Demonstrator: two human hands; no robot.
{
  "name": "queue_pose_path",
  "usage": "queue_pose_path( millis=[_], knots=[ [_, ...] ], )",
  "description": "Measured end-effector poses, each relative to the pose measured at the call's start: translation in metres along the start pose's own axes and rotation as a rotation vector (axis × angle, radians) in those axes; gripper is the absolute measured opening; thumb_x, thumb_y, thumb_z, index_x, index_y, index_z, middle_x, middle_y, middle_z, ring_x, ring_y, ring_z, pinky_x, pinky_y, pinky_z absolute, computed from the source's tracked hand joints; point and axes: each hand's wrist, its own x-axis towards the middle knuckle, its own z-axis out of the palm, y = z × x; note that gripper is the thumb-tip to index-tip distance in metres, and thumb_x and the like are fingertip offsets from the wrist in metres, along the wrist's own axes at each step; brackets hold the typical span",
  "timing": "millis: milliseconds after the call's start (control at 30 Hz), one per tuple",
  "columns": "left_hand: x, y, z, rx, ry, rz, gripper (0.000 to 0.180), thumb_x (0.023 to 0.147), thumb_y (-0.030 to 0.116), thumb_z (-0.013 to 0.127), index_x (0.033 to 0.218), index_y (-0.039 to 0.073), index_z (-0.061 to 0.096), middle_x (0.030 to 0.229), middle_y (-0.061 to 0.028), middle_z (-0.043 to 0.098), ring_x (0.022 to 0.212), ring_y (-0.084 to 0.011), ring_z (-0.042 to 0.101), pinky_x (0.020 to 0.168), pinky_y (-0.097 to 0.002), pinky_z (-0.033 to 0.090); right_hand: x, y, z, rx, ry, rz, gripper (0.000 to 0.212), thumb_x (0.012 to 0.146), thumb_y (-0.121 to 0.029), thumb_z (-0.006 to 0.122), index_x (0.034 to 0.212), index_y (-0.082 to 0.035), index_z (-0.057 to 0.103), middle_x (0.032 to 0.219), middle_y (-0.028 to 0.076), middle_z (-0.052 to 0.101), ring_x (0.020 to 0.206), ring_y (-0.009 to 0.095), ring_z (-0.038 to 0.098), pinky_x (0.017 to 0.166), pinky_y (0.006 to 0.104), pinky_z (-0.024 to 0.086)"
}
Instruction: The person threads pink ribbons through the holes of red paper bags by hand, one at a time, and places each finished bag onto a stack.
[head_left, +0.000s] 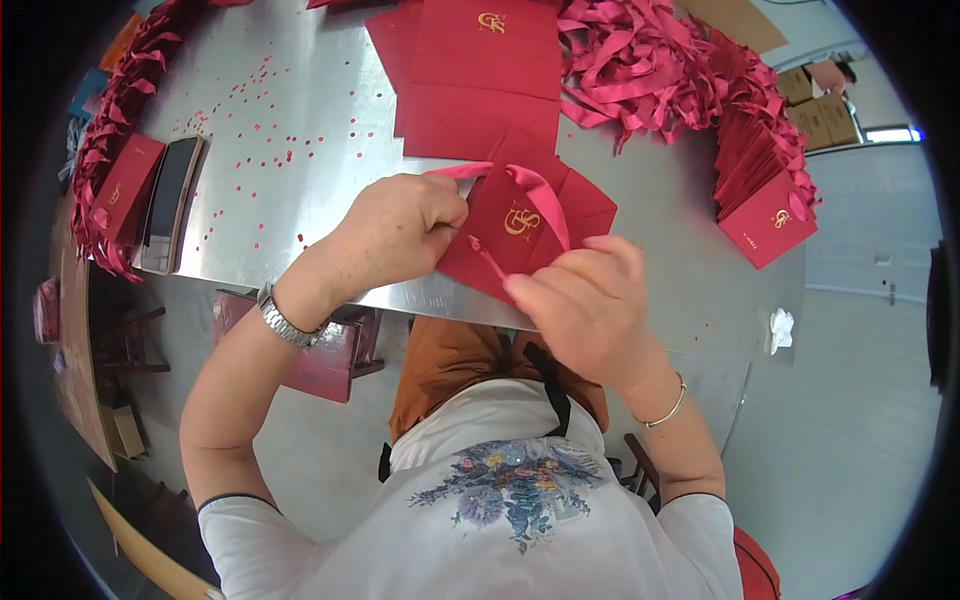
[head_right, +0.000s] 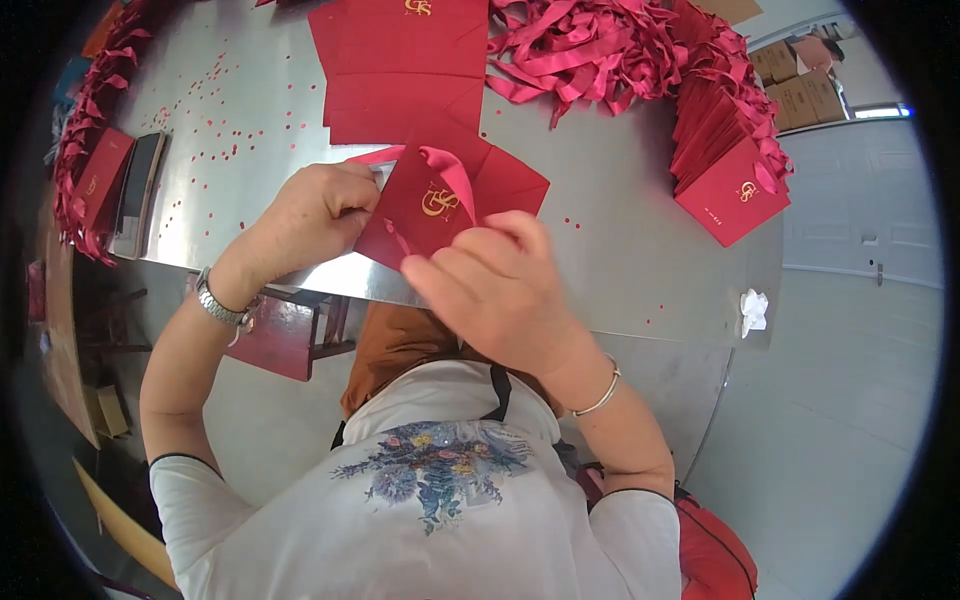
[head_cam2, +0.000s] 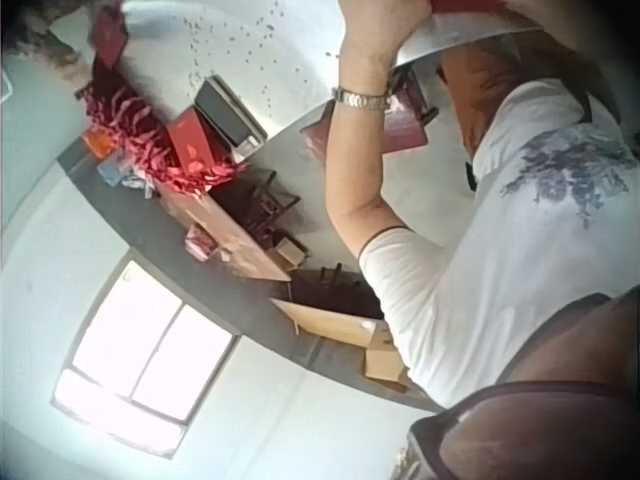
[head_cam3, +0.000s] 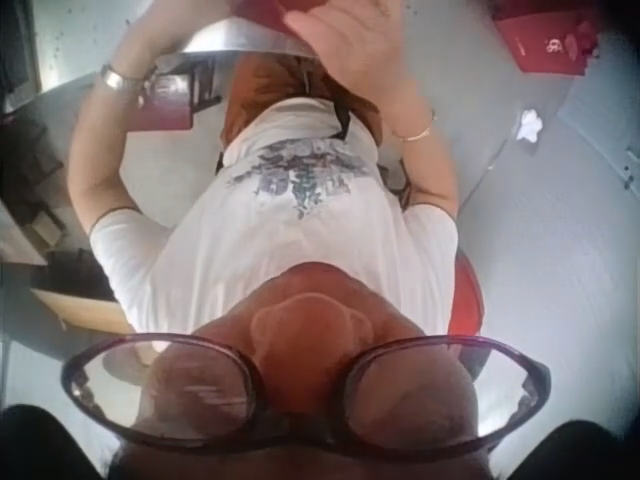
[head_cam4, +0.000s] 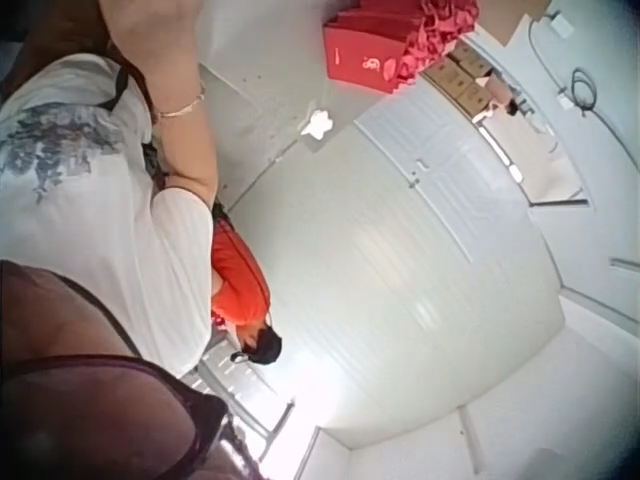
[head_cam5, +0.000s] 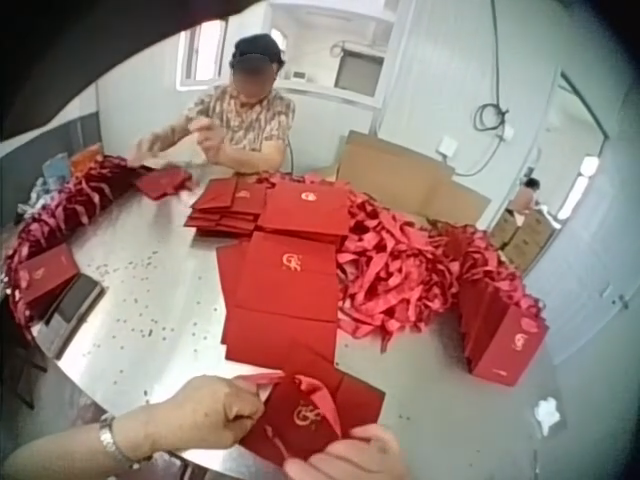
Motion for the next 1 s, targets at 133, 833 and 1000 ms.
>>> queue_pose_path(
  millis=[133,833,1000],
  knots=[
    [0.002,0.001,0.002,0.008,0.017,0.021,0.004,0.072,0.0,0.06,0.074,0.004,0.06,0.079,-0.0111,0.063,0.078,-0.0334,0.062,0.067,-0.0428,0.05,-0.023,0.008,0.016,0.267,0.069,0.568,0.103,0.066,-0.03,0.084,0.146,0.005,0.029,0.139,0.023,0.046,0.125,0.038,0.046,0.107,0.0492,0.033],
    [0.015,0.009,-0.022,0.195,0.278,-0.081,0.02,0.083,0.002,0.056,0.099,0.003,0.069,0.092,-0.0155,0.065,0.092,-0.0349,0.062,0.078,-0.0435,0.051,-0.029,0.012,0.02,0.256,-0.241,0.565,0.101,0.074,-0.034,0.079,0.15,0.003,0.023,0.15,0.024,0.035,0.142,0.036,0.031,0.116,0.0494,0.022],
    [0.028,0.002,-0.005,0.268,0.16,-0.121,0.015,0.082,0.002,0.06,0.094,0.003,0.068,0.091,-0.0126,0.064,0.085,-0.0328,0.063,0.074,-0.041,0.051,-0.02,0.01,0.014,0.249,-0.278,0.571,0.089,0.076,-0.034,0.077,0.149,-0.007,0.034,0.148,0.027,0.035,0.14,0.039,0.031,0.114,0.0504,0.023]
  ],
)
